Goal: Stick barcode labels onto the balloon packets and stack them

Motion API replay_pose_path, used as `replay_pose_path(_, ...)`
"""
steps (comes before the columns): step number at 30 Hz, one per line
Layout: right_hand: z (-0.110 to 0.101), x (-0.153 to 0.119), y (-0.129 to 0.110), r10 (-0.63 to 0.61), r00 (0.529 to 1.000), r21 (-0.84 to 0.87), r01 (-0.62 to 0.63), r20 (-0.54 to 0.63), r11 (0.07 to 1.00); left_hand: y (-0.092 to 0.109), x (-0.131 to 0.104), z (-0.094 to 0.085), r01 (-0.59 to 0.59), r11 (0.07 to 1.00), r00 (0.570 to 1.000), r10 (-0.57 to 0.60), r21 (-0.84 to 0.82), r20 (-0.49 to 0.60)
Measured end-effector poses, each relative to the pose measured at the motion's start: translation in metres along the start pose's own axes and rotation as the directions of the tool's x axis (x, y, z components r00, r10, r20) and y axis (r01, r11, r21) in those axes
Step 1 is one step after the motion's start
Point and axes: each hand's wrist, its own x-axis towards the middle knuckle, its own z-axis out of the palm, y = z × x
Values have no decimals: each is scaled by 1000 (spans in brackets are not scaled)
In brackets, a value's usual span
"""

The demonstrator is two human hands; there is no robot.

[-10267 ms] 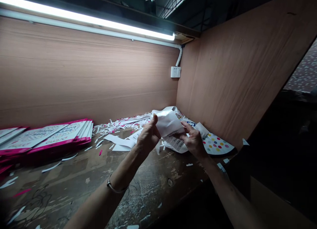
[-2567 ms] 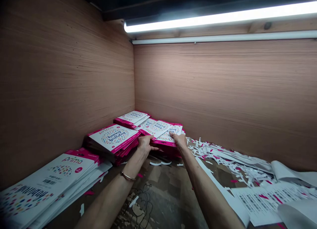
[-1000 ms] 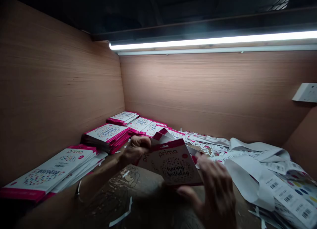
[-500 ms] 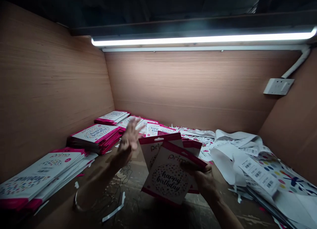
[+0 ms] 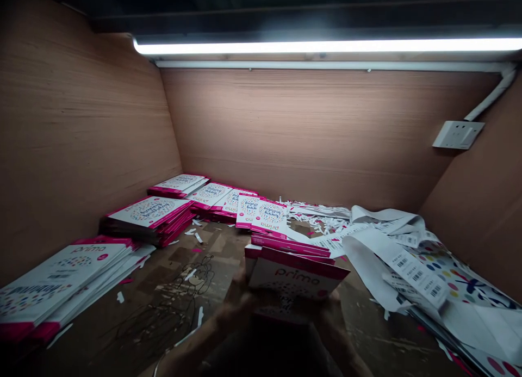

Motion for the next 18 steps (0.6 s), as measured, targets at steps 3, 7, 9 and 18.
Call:
replay_pose_path(3,4,-3,1,-29,999,-19,28,-25,999,-18,-3,6,-34,999,998,33,-4,-57)
replay_pose_path(7,3,-4,-3,-93,995,-85,90,-29,992,-27,-7,7,-81,997,994,81,8,-76)
replay_pose_path(9,1,-6,-5,-99,995,-106,97,-17,990,-26,-10,4,-79,997,995,80,26,-56)
replay_pose_path(18,0,-15,-16,-30,1000,-162,30,2,986,-26,-13,1,-141,990,989,141,10,36)
